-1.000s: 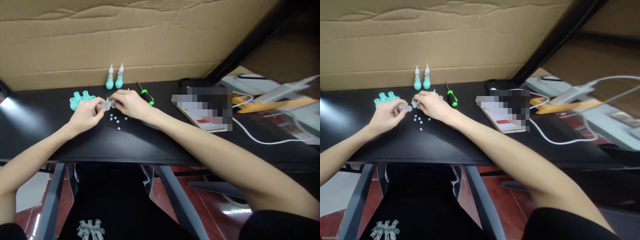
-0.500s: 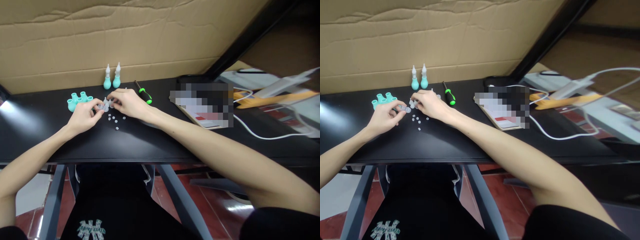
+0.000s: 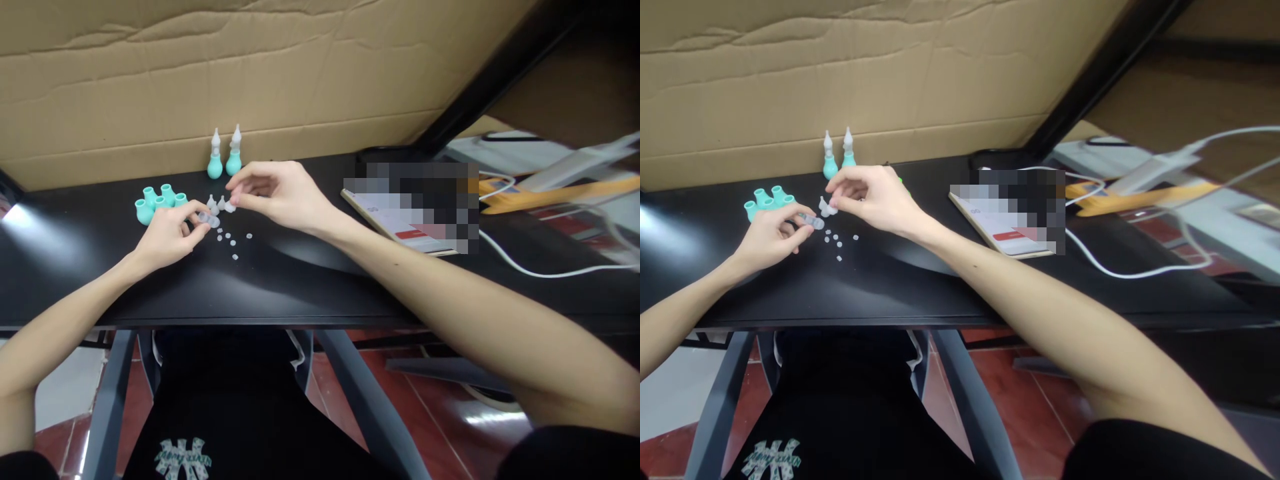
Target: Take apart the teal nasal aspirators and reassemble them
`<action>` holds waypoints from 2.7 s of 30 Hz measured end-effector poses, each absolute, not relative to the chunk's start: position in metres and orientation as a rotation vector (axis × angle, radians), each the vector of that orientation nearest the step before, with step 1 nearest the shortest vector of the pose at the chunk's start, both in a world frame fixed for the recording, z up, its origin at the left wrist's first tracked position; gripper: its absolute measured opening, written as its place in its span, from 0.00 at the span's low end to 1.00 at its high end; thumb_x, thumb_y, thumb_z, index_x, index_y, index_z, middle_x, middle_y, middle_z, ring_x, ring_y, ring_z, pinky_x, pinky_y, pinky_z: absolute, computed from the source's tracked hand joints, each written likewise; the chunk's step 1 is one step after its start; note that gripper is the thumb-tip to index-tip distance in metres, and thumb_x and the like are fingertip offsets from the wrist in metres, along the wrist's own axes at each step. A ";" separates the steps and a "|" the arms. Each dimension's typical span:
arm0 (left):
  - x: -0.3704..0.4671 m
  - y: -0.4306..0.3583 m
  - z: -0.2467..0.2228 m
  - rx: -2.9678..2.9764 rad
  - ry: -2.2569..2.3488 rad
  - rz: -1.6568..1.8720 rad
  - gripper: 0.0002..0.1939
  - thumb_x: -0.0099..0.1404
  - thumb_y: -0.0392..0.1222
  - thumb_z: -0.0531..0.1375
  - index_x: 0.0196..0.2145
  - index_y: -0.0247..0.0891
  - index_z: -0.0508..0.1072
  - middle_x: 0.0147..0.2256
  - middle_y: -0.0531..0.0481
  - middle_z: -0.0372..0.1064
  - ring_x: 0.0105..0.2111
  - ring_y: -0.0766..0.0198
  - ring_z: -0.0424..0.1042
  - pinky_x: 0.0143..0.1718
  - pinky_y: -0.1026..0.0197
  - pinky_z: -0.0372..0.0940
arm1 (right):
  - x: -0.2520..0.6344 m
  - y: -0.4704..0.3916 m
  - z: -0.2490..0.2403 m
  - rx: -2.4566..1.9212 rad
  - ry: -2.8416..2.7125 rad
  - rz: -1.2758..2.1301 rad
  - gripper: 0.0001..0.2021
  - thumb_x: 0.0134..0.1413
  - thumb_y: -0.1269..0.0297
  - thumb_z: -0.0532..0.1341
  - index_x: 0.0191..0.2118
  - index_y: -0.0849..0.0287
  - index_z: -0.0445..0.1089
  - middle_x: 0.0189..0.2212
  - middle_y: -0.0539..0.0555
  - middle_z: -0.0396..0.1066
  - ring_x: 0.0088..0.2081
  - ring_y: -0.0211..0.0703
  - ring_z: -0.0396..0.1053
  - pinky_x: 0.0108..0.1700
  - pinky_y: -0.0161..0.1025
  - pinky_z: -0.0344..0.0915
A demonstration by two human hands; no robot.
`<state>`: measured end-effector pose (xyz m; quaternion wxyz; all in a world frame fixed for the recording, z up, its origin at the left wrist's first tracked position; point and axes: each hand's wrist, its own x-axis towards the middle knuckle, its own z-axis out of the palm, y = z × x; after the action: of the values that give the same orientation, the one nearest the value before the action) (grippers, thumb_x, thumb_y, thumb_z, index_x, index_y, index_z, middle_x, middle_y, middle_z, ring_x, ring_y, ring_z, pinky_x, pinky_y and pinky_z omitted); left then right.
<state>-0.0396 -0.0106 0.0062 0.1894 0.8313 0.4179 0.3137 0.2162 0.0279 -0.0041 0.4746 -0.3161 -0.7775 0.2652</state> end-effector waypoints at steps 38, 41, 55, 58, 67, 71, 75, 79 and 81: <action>-0.035 -0.014 0.006 1.551 0.991 0.964 0.23 0.68 0.49 0.76 0.53 0.35 0.75 0.36 0.43 0.85 0.31 0.59 0.86 0.27 0.69 0.77 | 0.199 -0.002 -0.028 -0.409 -2.124 -0.251 0.11 0.75 0.72 0.61 0.56 0.57 0.76 0.42 0.55 0.75 0.39 0.41 0.74 0.39 0.38 0.73; -0.036 -0.013 0.005 1.542 0.998 0.960 0.24 0.66 0.49 0.77 0.52 0.36 0.75 0.34 0.45 0.84 0.31 0.59 0.86 0.27 0.69 0.77 | 0.199 -0.002 -0.029 -0.441 -2.154 -0.207 0.13 0.75 0.70 0.61 0.59 0.55 0.75 0.42 0.54 0.75 0.38 0.42 0.74 0.40 0.39 0.74; -0.035 -0.012 0.004 1.500 0.990 0.973 0.21 0.62 0.43 0.79 0.46 0.36 0.75 0.32 0.46 0.84 0.31 0.57 0.87 0.28 0.68 0.79 | 0.197 -0.007 -0.028 -0.466 -2.178 -0.184 0.13 0.77 0.71 0.56 0.57 0.57 0.75 0.43 0.57 0.75 0.42 0.45 0.74 0.44 0.42 0.75; -0.034 -0.014 0.004 1.510 1.003 0.983 0.19 0.65 0.40 0.77 0.46 0.35 0.75 0.31 0.47 0.83 0.31 0.58 0.86 0.28 0.68 0.79 | 0.196 -0.007 -0.030 -0.483 -2.187 -0.198 0.13 0.76 0.71 0.57 0.58 0.57 0.74 0.43 0.58 0.75 0.42 0.46 0.74 0.43 0.43 0.75; -0.031 -0.017 0.009 1.559 1.004 0.992 0.20 0.64 0.43 0.77 0.46 0.35 0.75 0.31 0.48 0.83 0.31 0.58 0.86 0.29 0.67 0.79 | 0.196 -0.005 -0.029 -0.412 -2.132 -0.308 0.11 0.74 0.72 0.60 0.56 0.60 0.74 0.42 0.57 0.75 0.40 0.44 0.74 0.41 0.40 0.74; -0.031 -0.017 0.012 1.575 0.981 1.001 0.20 0.65 0.46 0.77 0.47 0.36 0.76 0.31 0.49 0.83 0.32 0.57 0.87 0.29 0.68 0.79 | 0.197 -0.005 -0.027 -0.443 -2.121 -0.328 0.10 0.75 0.70 0.59 0.54 0.56 0.75 0.43 0.57 0.75 0.42 0.47 0.74 0.44 0.45 0.76; -0.031 -0.017 0.013 1.564 0.973 0.998 0.22 0.64 0.50 0.78 0.48 0.37 0.77 0.32 0.49 0.83 0.32 0.59 0.87 0.30 0.69 0.79 | 0.196 -0.005 -0.025 -0.422 -2.052 -0.359 0.09 0.75 0.71 0.60 0.53 0.54 0.75 0.44 0.57 0.76 0.43 0.46 0.74 0.45 0.47 0.76; -0.032 -0.017 0.013 1.561 0.964 0.984 0.24 0.64 0.51 0.78 0.50 0.37 0.78 0.33 0.49 0.84 0.32 0.60 0.87 0.30 0.69 0.79 | 0.196 -0.006 -0.025 -0.413 -2.042 -0.317 0.10 0.75 0.70 0.60 0.55 0.54 0.75 0.54 0.60 0.78 0.53 0.51 0.77 0.54 0.51 0.79; -0.033 -0.016 0.012 1.554 0.947 0.966 0.26 0.63 0.53 0.79 0.51 0.38 0.78 0.33 0.49 0.84 0.32 0.61 0.86 0.30 0.69 0.79 | 0.197 -0.007 -0.026 -0.417 -2.111 -0.251 0.12 0.76 0.70 0.59 0.58 0.55 0.75 0.60 0.62 0.78 0.58 0.52 0.78 0.59 0.53 0.79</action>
<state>-0.0335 -0.0157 0.0122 0.5146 0.6467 0.3943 0.4019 0.1973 -0.0065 -0.0257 0.4686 -0.1702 -0.8608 -0.1024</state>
